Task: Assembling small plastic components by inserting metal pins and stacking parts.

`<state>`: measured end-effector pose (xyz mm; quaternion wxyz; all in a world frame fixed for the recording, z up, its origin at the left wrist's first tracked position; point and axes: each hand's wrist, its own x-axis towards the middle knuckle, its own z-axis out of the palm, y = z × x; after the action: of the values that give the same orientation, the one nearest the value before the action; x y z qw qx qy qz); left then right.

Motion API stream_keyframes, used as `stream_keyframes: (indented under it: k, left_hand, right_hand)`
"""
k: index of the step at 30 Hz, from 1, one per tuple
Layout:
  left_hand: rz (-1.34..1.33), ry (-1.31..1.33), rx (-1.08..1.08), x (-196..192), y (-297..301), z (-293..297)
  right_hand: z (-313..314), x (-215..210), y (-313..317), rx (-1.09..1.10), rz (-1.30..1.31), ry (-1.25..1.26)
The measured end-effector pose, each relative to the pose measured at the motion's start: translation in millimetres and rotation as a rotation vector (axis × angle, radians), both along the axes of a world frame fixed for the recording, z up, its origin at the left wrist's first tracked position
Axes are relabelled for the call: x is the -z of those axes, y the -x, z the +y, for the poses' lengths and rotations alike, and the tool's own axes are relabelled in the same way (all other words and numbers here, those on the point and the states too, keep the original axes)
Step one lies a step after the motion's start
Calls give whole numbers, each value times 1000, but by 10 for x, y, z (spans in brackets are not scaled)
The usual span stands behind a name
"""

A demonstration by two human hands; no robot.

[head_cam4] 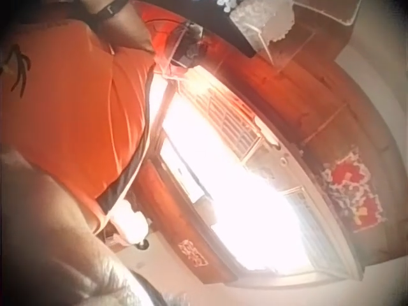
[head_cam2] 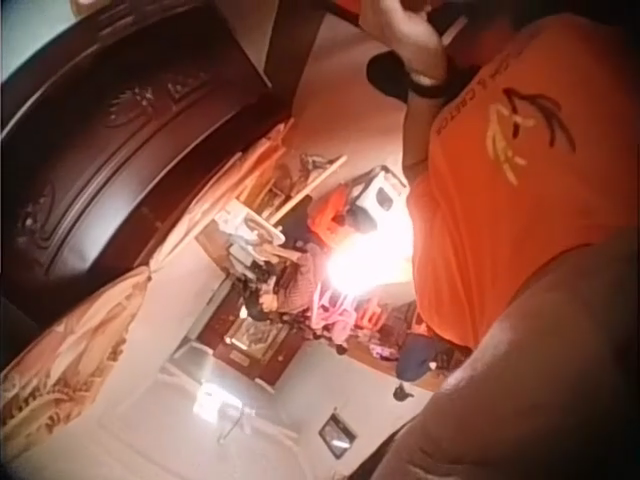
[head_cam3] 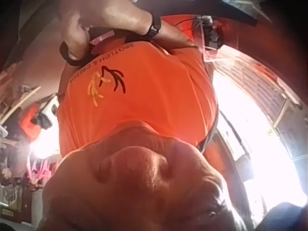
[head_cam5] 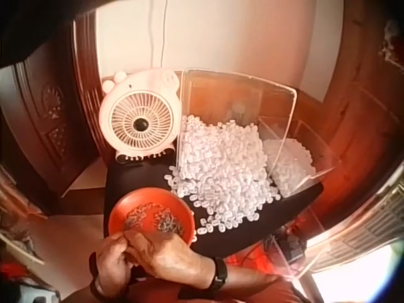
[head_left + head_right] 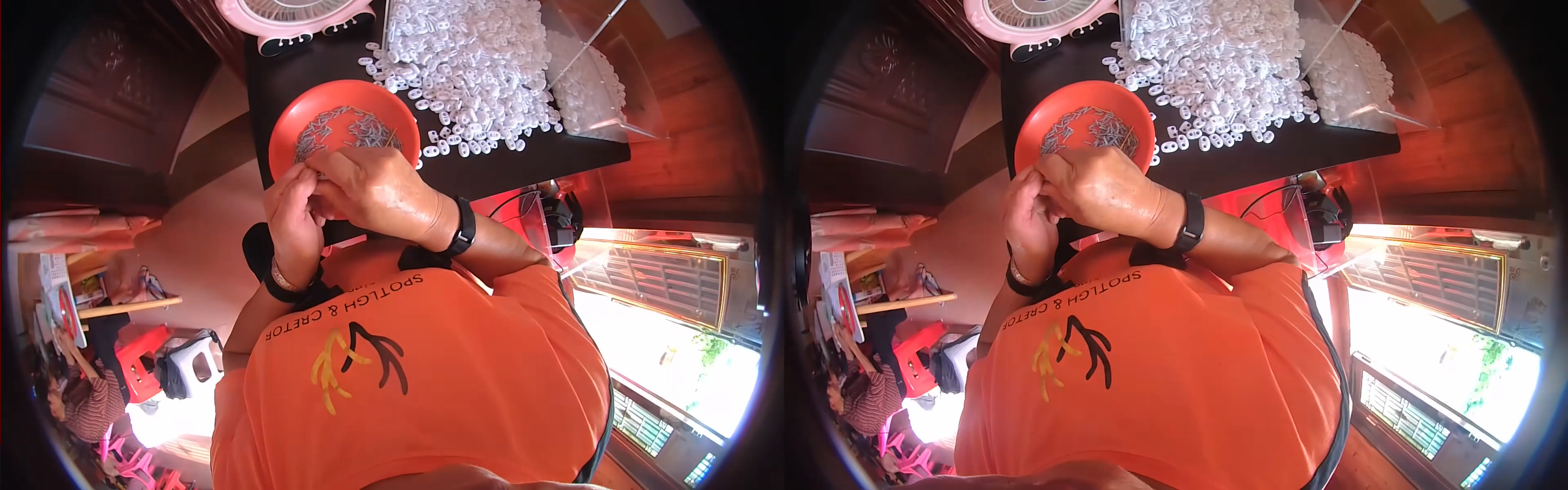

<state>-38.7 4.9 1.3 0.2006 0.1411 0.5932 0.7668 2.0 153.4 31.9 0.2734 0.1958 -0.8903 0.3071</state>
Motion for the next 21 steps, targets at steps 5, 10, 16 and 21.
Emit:
stream_keyframes:
  k: [5, 10, 16, 21]
  left_hand:
    - [-27, 8, -52, -70, -26, 74]
    - [-6, -63, -33, -107, -5, 77]
    - [30, -11, -46, -159, -11, 74]
    - [19, -2, -37, -162, 21, 42]
  right_hand:
    - [27, -61, -20, 35, -93, 46]
    - [107, -51, 26, -21, -76, 158]
    - [60, -67, 1, -15, -38, 108]
    - [51, -63, 28, -24, -9, 57]
